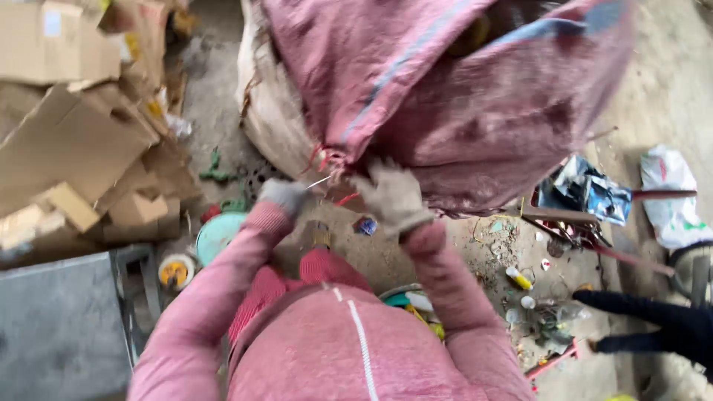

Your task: Using a large needle and red string to sew the top of a large sack closed.

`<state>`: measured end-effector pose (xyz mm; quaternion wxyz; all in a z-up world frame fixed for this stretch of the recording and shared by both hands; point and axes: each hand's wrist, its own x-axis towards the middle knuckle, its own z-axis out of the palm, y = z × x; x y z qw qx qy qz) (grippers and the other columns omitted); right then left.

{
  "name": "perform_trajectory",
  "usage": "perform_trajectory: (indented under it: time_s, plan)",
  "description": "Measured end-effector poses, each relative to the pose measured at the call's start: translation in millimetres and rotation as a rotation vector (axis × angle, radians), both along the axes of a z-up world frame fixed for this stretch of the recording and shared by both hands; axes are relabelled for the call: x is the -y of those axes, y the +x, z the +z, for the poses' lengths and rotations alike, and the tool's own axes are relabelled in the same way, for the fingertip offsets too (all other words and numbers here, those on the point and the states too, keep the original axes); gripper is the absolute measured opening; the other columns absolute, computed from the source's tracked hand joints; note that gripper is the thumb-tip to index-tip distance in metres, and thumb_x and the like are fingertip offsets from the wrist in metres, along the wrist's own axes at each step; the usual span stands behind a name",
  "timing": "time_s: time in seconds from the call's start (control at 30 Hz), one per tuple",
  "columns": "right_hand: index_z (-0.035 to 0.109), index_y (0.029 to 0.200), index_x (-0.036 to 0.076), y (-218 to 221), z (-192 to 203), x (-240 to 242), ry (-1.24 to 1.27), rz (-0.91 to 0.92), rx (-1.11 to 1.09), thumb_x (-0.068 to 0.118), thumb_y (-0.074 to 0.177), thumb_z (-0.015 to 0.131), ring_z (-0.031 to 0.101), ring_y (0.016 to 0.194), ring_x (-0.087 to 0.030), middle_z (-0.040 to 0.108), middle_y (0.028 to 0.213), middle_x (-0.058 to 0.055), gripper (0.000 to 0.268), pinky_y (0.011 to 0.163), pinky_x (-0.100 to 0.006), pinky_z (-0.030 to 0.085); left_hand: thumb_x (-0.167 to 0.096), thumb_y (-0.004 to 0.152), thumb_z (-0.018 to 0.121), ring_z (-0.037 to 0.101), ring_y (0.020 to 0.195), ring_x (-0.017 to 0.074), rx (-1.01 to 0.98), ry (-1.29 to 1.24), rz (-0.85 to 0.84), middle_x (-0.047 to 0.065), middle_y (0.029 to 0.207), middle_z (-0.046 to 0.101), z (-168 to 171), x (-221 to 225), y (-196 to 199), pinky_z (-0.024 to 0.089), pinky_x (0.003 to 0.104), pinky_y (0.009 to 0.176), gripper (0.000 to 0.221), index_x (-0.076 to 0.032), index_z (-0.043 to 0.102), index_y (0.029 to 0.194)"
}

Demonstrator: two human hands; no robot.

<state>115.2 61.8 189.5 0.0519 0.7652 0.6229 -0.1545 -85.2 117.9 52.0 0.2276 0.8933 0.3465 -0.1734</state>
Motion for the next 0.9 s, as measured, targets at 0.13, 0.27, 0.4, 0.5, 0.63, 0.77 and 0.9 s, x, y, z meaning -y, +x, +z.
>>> perform_trajectory:
  time_s: [0.13,0.27,0.4,0.5,0.63,0.77,0.9]
  plan:
    - [0.065,0.128,0.009,-15,7,78,0.537,0.196,-0.342,0.019,0.094,0.069,0.072,0.107,-0.030,0.072,0.115,-0.015,0.036,0.095,-0.041,0.058,-0.012,0.090,0.070,0.077,0.095,0.0368,-0.012,-0.008,0.137,0.019,0.098,0.077,-27,18,-44,0.061,0.048,0.080,0.021,-0.008,0.067,0.111]
    - [0.064,0.127,0.006,-75,-12,73,0.548,0.568,-0.281,0.018,0.090,0.068,0.067,0.117,-0.032,0.070,0.121,-0.015,0.039,0.104,-0.046,0.051,-0.019,0.082,0.067,0.074,0.099,0.0343,-0.092,-0.112,0.054,0.017,0.101,0.075,16,9,-57,0.060,0.046,0.085,0.021,-0.012,0.075,0.099]
    - [0.068,0.122,0.008,-90,-72,46,0.699,0.555,-0.028,0.015,0.087,0.060,0.062,0.123,-0.031,0.068,0.127,-0.015,0.037,0.110,-0.048,0.047,-0.026,0.097,0.055,0.072,0.084,0.0348,0.137,-0.194,0.129,0.017,0.088,0.077,-72,4,-63,0.057,0.048,0.077,0.026,-0.008,0.075,0.095]
    - [0.069,0.099,0.013,-56,-114,14,0.660,0.695,-0.105,0.019,0.093,0.060,0.065,0.105,-0.035,0.070,0.101,-0.011,0.013,0.100,-0.051,0.051,-0.033,0.092,0.062,0.067,0.052,0.0258,0.375,-0.823,0.492,0.014,0.068,0.072,-78,10,-69,0.053,0.041,0.051,0.034,-0.002,0.075,0.085]
    - [0.066,0.094,0.015,-58,-110,1,0.458,0.818,-0.140,0.025,0.094,0.058,0.069,0.097,-0.029,0.070,0.091,-0.006,0.012,0.095,-0.047,0.052,-0.039,0.095,0.061,0.064,0.045,0.0216,0.494,-1.001,0.426,0.013,0.054,0.071,-69,1,-95,0.050,0.035,0.046,0.050,0.004,0.071,0.072]
    - [0.068,0.110,0.019,-93,-65,30,0.079,0.827,-0.228,0.031,0.096,0.061,0.069,0.091,-0.030,0.069,0.091,-0.007,0.020,0.079,-0.045,0.053,-0.031,0.086,0.062,0.050,0.041,0.0172,0.374,-1.327,0.643,0.010,0.051,0.063,-45,13,-147,0.037,0.032,0.041,0.036,-0.002,0.084,0.085]
    - [0.070,0.103,0.015,-89,2,57,0.580,0.852,-0.522,0.027,0.077,0.066,0.069,0.093,-0.028,0.072,0.094,-0.006,0.029,0.094,-0.051,0.050,-0.033,0.089,0.066,0.068,0.074,0.0191,0.494,-1.402,0.336,0.010,0.073,0.075,-92,37,-192,0.052,0.030,0.068,0.040,0.003,0.082,0.094]
